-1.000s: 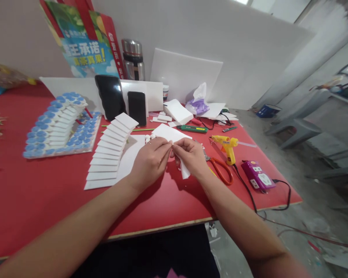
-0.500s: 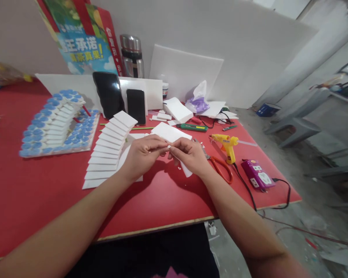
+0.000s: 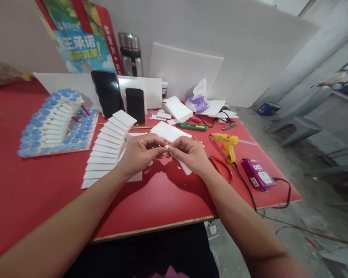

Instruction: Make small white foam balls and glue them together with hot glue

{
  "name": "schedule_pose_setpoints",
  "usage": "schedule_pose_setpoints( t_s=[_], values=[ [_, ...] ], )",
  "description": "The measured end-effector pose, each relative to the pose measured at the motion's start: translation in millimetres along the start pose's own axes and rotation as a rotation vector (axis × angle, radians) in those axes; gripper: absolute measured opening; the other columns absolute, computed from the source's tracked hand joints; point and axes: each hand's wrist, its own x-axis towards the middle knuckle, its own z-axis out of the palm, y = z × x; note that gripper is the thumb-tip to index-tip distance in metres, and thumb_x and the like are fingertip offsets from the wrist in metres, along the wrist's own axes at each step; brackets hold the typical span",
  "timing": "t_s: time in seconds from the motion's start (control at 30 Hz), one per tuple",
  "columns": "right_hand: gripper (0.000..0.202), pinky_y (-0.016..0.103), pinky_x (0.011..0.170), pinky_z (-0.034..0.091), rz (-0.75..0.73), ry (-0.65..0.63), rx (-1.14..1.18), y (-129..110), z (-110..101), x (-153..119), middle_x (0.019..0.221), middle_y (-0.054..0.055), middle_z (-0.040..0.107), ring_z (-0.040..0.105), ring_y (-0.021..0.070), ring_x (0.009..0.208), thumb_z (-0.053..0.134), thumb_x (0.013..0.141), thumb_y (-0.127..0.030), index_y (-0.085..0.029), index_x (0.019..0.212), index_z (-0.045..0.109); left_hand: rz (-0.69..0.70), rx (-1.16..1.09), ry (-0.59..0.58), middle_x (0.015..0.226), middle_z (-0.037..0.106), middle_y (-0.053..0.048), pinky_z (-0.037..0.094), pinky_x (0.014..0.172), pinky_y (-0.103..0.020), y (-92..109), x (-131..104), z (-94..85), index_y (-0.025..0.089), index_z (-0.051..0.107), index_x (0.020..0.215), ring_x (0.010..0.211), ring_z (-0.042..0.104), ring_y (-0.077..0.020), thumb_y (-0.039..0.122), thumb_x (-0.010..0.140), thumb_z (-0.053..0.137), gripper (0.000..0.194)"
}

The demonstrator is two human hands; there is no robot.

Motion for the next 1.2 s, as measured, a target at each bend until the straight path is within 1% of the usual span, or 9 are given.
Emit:
schedule_pose_setpoints(
  t_s=[0.27, 0.4, 0.57, 0.8, 0.87, 0.97, 1.03, 1.1, 1.2],
  values=[
    [0.029, 0.026, 0.059, 0.054, -0.042, -0.079, 0.007, 3.2, -6.0, -0.2, 0.078, 0.001, 0.076, 0.070, 0.0120, 0.057, 0.079, 0.092, -0.044, -0.018, 0.088, 0.067, -0.058, -0.004, -0.021, 0.071, 0.075, -0.004, 0.051, 0.047, -0.020, -0.5, 0.6, -1.5, 0.015, 0.077, 0.077, 0.056, 0.064, -0.0111, 0.023, 0.078, 0.083, 0.010],
    [0.024, 0.026, 0.058, 0.055, -0.095, -0.069, 0.007, 1.4, -5.8, -0.4, 0.077, 0.001, 0.076, 0.069, 0.0116, 0.056, 0.077, 0.094, -0.039, -0.018, 0.089, 0.068, -0.101, -0.093, 0.001, 0.069, 0.074, -0.003, 0.052, 0.046, -0.021, 1.5, -0.1, 0.4, 0.015, 0.081, 0.085, 0.055, 0.065, -0.0124, 0.023, 0.076, 0.085, 0.012],
    [0.022, 0.025, 0.056, 0.053, -0.125, -0.064, -0.023, 0.1, -4.5, -1.8, 0.076, 0.001, 0.075, 0.068, 0.0112, 0.056, 0.075, 0.095, -0.037, -0.018, 0.088, 0.066, -0.125, -0.132, 0.019, 0.069, 0.073, -0.004, 0.049, 0.045, -0.020, 1.3, -1.5, 0.6, 0.015, 0.081, 0.072, 0.056, 0.065, -0.0118, 0.026, 0.073, 0.088, 0.013],
    [0.016, 0.024, 0.053, 0.046, -0.225, 0.068, -0.263, 3.9, -0.3, -3.9, 0.067, -0.002, 0.068, 0.063, 0.0111, 0.055, 0.069, 0.097, -0.032, -0.019, 0.088, 0.066, -0.184, -0.164, 0.012, 0.060, 0.073, -0.003, 0.048, 0.047, -0.021, 2.8, -2.6, 7.2, 0.015, 0.079, 0.077, 0.051, 0.064, -0.0126, 0.031, 0.077, 0.086, 0.017],
    [0.020, 0.024, 0.056, 0.050, -0.159, 0.058, -0.168, 1.8, -1.3, -2.3, 0.070, -0.001, 0.071, 0.065, 0.0119, 0.056, 0.074, 0.094, -0.035, -0.019, 0.086, 0.065, -0.168, -0.144, -0.006, 0.060, 0.072, -0.003, 0.047, 0.047, -0.020, 3.6, -2.7, 7.5, 0.015, 0.079, 0.079, 0.050, 0.063, -0.0118, 0.033, 0.080, 0.085, 0.019],
    [0.034, 0.029, 0.064, 0.059, 0.082, -0.056, 0.171, -2.7, -7.1, 3.0, 0.080, 0.004, 0.077, 0.073, 0.0165, 0.064, 0.078, 0.091, -0.049, -0.019, 0.089, 0.064, -0.162, -0.127, 0.003, 0.064, 0.072, -0.002, 0.045, 0.043, -0.020, 3.2, -1.4, 4.0, 0.016, 0.079, 0.085, 0.049, 0.059, -0.0105, 0.033, 0.080, 0.085, 0.019],
    [0.044, 0.034, 0.068, 0.064, 0.269, -0.178, 0.405, -4.4, -11.9, 7.6, 0.087, 0.008, 0.080, 0.077, 0.0204, 0.070, 0.068, 0.096, -0.062, -0.018, 0.094, 0.064, -0.153, -0.152, 0.020, 0.063, 0.070, 0.000, 0.044, 0.042, -0.020, 2.7, 0.4, 0.1, 0.017, 0.079, 0.087, 0.048, 0.057, -0.0102, 0.030, 0.078, 0.085, 0.018],
    [0.053, 0.038, 0.074, 0.066, 0.420, -0.320, 0.574, -4.6, -14.6, 11.5, 0.092, 0.012, 0.081, 0.079, 0.0232, 0.077, 0.049, 0.104, -0.066, -0.016, 0.103, 0.065, -0.121, -0.175, 0.016, 0.060, 0.067, 0.001, 0.044, 0.043, -0.020, 2.9, 2.6, -3.6, 0.017, 0.079, 0.085, 0.049, 0.056, -0.0103, 0.027, 0.076, 0.085, 0.015],
    [0.052, 0.040, 0.081, 0.067, 0.534, -0.479, 0.707, -3.0, -13.9, 13.1, 0.098, 0.016, 0.080, 0.080, 0.0233, 0.086, 0.032, 0.113, -0.052, -0.012, 0.112, 0.065, -0.065, -0.165, 0.024, 0.064, 0.069, 0.000, 0.047, 0.047, -0.021, 4.3, 4.7, -7.1, 0.017, 0.079, 0.081, 0.052, 0.058, -0.0100, 0.024, 0.073, 0.086, 0.012]
  ],
)
